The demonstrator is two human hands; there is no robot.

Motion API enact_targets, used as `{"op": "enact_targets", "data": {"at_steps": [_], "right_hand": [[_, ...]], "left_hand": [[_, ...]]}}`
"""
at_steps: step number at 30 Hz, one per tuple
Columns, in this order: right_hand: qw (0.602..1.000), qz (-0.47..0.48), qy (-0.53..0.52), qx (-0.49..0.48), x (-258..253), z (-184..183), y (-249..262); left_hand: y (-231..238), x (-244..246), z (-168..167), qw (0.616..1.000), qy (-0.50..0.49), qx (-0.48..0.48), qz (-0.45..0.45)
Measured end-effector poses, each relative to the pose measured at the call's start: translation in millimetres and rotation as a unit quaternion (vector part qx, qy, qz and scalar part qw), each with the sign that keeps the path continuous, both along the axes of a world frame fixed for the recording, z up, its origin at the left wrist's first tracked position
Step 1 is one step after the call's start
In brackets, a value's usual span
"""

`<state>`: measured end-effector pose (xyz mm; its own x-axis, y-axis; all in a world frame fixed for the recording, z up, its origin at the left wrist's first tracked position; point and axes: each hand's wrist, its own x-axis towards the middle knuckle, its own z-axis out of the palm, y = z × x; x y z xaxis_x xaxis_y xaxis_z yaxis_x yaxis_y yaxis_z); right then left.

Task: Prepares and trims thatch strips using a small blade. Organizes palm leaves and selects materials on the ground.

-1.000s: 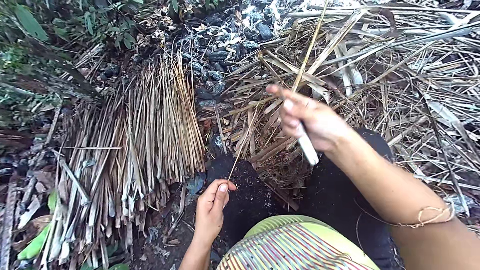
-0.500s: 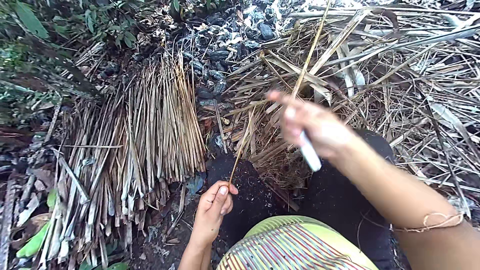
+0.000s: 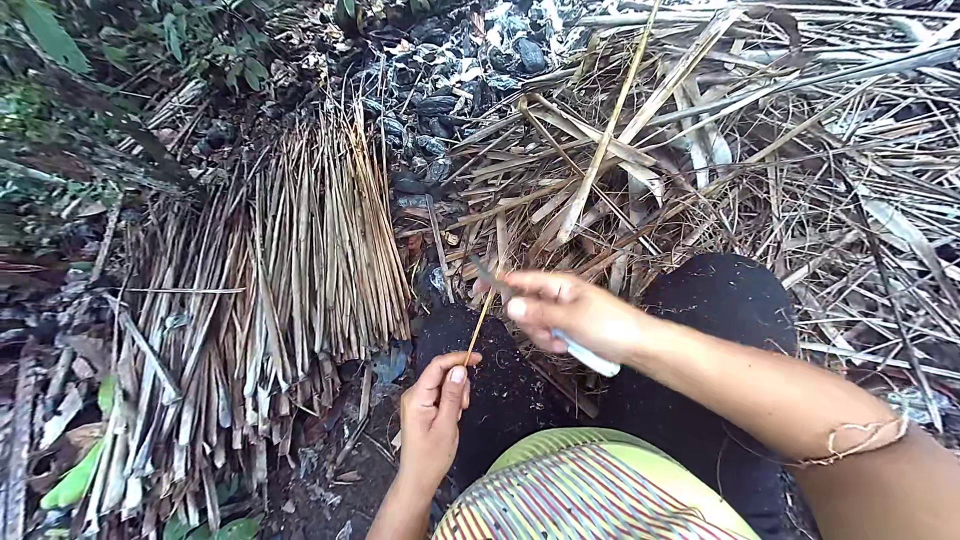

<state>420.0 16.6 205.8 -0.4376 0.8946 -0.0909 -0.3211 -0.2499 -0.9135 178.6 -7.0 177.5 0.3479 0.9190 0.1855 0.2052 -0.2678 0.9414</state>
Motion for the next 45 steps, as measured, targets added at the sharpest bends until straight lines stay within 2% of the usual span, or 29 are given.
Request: {"op": "enact_targets", "data": {"at_steps": [3, 4, 7, 9, 10, 12, 14, 16, 18, 20, 21, 23, 25, 27, 31, 32, 35, 36, 38, 41, 43, 45], "right_hand": [[0.994, 0.108, -0.013, -0.027, -14, -2, -15], [0.994, 0.102, -0.006, -0.036, -12, -1, -14], [0.999, -0.044, 0.023, -0.021, 19, 6, 7], [0.986, -0.152, 0.061, 0.014, 40, 9, 21], [0.982, -0.174, 0.074, 0.024, 43, 11, 22], [0.99, -0.123, 0.062, 0.02, 26, 11, 6], [0.999, 0.013, 0.029, 0.012, -4, 5, -13], [0.995, 0.099, 0.008, -0.002, -18, 1, -15], [0.998, 0.059, 0.015, 0.009, -7, 3, -4], [0.999, -0.012, 0.036, 0.023, 9, 6, 10], [0.998, -0.03, 0.039, 0.031, 11, 5, 13], [0.998, -0.041, 0.018, 0.054, 6, 2, 10], [0.997, -0.038, -0.01, 0.074, -2, -2, 3], [0.996, -0.024, -0.016, 0.086, -8, -6, -1], [0.993, 0.062, -0.043, 0.089, -5, -6, -4], [0.994, 0.038, -0.048, 0.092, 0, -5, -2], [0.987, -0.135, -0.024, 0.084, 28, 3, 15], [0.982, -0.164, -0.003, 0.089, 35, 6, 18], [0.987, -0.118, 0.019, 0.111, 35, 9, 10], [0.989, 0.038, 0.029, 0.139, 18, 2, -3], [0.986, 0.081, 0.03, 0.14, 13, 1, -5], [0.985, 0.084, 0.034, 0.149, 14, 3, -6]], "left_hand": [[0, 4, -2, 0.993, 0.057, 0.1, 0.042], [-1, 3, -1, 0.991, 0.065, 0.113, 0.042], [-2, -1, 2, 0.99, 0.076, 0.108, 0.04], [-3, -3, 3, 0.995, 0.06, 0.072, 0.038], [-3, -4, 4, 0.997, 0.046, 0.046, 0.035], [-1, -1, 6, 1.0, 0.011, -0.007, 0.024], [0, 1, 8, 0.998, -0.034, -0.056, -0.001], [1, 1, 12, 0.986, -0.093, -0.13, -0.042], [1, -5, 16, 0.963, -0.142, -0.219, -0.07], [0, -8, 16, 0.956, -0.14, -0.246, -0.078], [-1, -7, 15, 0.968, -0.113, -0.212, -0.072], [-1, 0, 11, 0.996, -0.014, -0.074, -0.04], [1, 6, 6, 0.996, 0.066, 0.057, 0.002], [3, 8, 4, 0.988, 0.096, 0.115, 0.023], [1, 7, 9, 0.974, 0.142, 0.176, 0.025], [-1, 6, 11, 0.971, 0.154, 0.183, 0.024], [-5, -1, 15, 0.975, 0.154, 0.16, 0.023], [-5, -2, 17, 0.978, 0.144, 0.148, 0.021], [-5, -2, 19, 0.985, 0.117, 0.123, 0.011], [-5, 0, 23, 0.993, 0.082, 0.085, -0.026], [-7, 0, 25, 0.994, 0.066, 0.063, -0.056], [-8, -1, 26, 0.994, 0.059, 0.046, -0.078]]}}
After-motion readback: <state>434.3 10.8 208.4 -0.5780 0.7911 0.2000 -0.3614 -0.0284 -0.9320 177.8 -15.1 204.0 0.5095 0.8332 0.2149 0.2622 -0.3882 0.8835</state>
